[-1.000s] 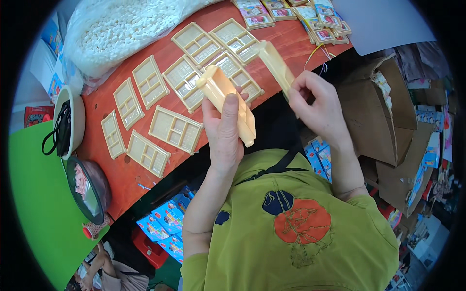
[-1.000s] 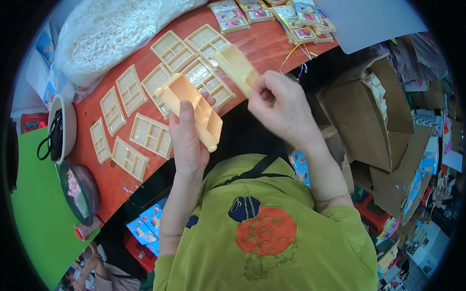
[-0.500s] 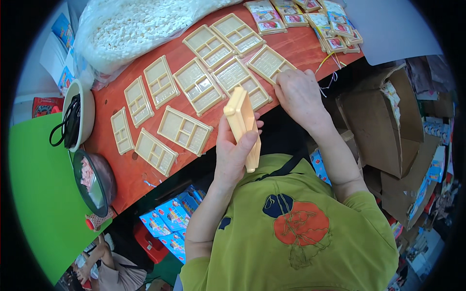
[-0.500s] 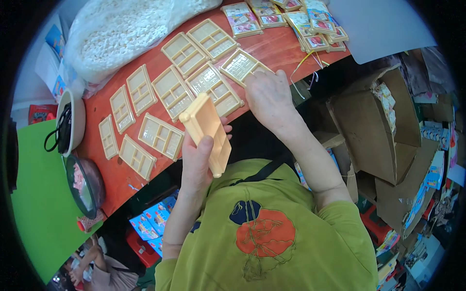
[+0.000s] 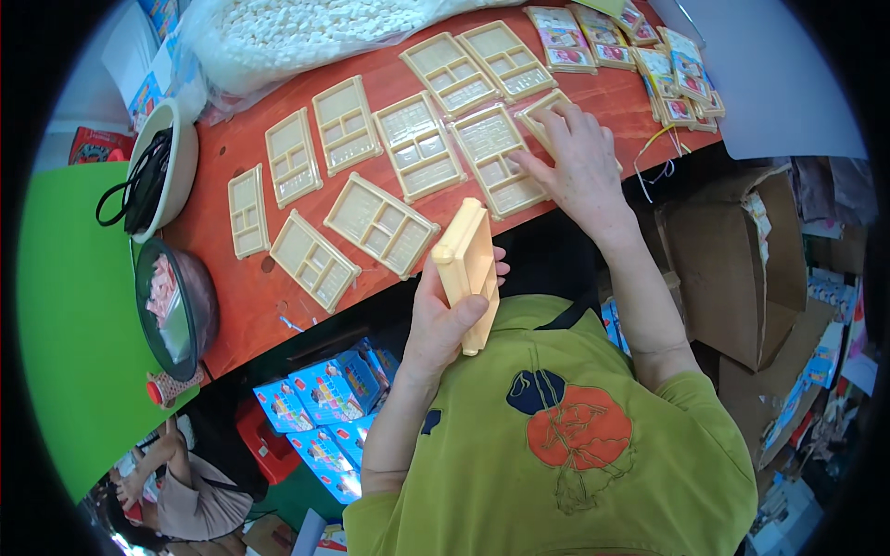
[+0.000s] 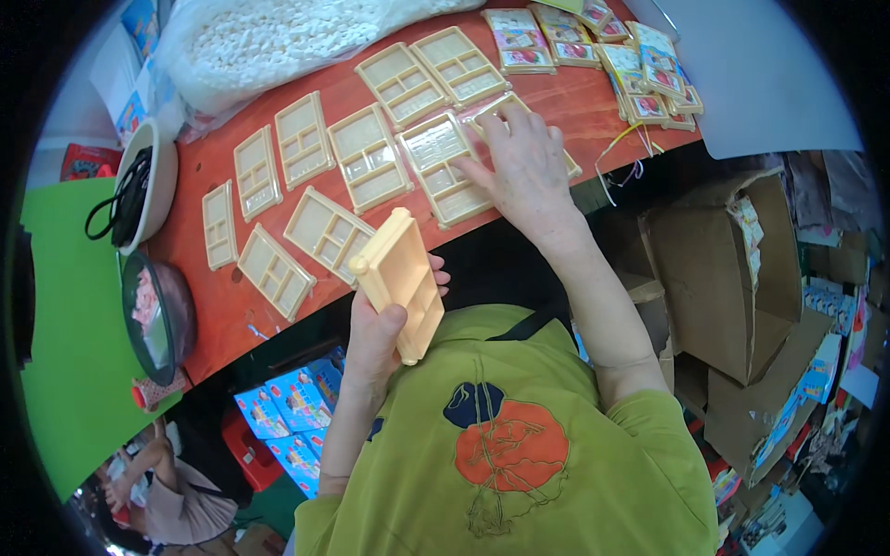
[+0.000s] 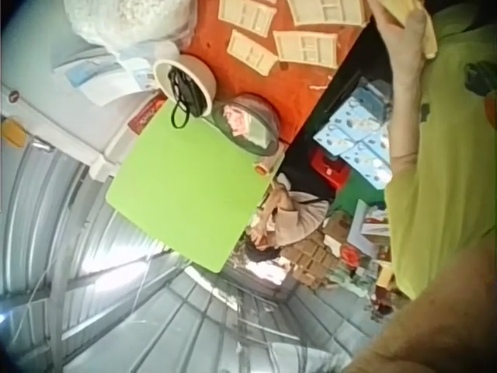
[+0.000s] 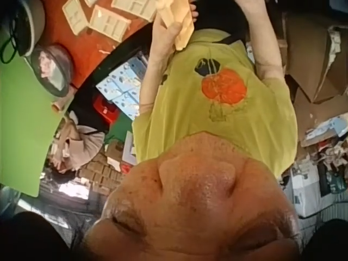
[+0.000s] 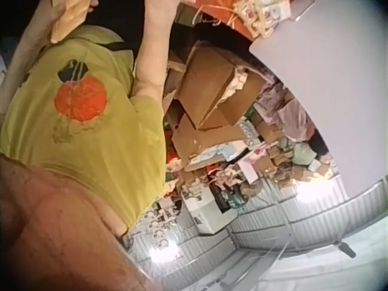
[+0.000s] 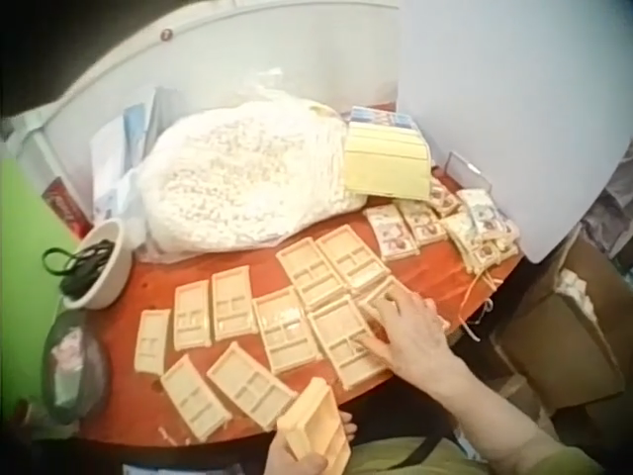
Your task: Placing small white cubes into yellow compartmentalized plastic trays.
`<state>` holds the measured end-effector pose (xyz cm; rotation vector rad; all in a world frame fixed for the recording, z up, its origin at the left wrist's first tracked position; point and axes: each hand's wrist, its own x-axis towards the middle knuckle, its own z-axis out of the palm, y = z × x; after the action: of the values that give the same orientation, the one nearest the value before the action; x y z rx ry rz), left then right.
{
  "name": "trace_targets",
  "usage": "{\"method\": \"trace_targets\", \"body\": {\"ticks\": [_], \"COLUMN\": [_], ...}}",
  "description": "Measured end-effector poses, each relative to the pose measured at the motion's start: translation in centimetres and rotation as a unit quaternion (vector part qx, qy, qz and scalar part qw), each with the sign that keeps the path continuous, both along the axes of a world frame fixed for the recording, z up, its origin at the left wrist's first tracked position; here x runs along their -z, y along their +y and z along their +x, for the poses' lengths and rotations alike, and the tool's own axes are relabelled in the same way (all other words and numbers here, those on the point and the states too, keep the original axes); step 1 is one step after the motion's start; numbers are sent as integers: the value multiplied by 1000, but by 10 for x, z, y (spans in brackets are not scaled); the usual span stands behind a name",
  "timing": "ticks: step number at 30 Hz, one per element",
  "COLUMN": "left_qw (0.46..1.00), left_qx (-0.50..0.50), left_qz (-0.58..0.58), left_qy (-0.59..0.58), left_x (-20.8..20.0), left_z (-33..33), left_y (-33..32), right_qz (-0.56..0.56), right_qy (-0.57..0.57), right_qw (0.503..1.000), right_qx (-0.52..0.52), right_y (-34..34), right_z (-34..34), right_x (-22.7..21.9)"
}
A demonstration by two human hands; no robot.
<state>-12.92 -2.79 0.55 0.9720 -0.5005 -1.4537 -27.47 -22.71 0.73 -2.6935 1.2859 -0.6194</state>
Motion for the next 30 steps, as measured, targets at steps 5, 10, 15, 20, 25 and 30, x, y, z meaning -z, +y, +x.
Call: {"method": "trace_targets", "body": {"ticks": [5,10,15,20,25,30], "left_qw": [1000,1000,999,998,998,976], "left_qx": [-5,-21,-27,-34,-40,-168], "left_qz": [-22,-2,-9,-33,-30,-90], "left_qy": [-15,-5,22,36,46,101], "left_x": [1,12,17,18,20,17], "left_z": [11,22,27,34,45,65], "left_y": [17,42,58,72,81,85], "right_qz": [-3,-18,12,28,60,298], "right_qy": [9,-52,-43,-66,-99,-235], "right_qw": [1000,995,992,986,971,886], "right_qx": [-5,-84,-114,-152,-207,-265], "right_y": [1,23,36,53,74,96], "right_z": [9,38,64,75,88,111], "right_x": [0,-7,-11,-10,-17,-32]}}
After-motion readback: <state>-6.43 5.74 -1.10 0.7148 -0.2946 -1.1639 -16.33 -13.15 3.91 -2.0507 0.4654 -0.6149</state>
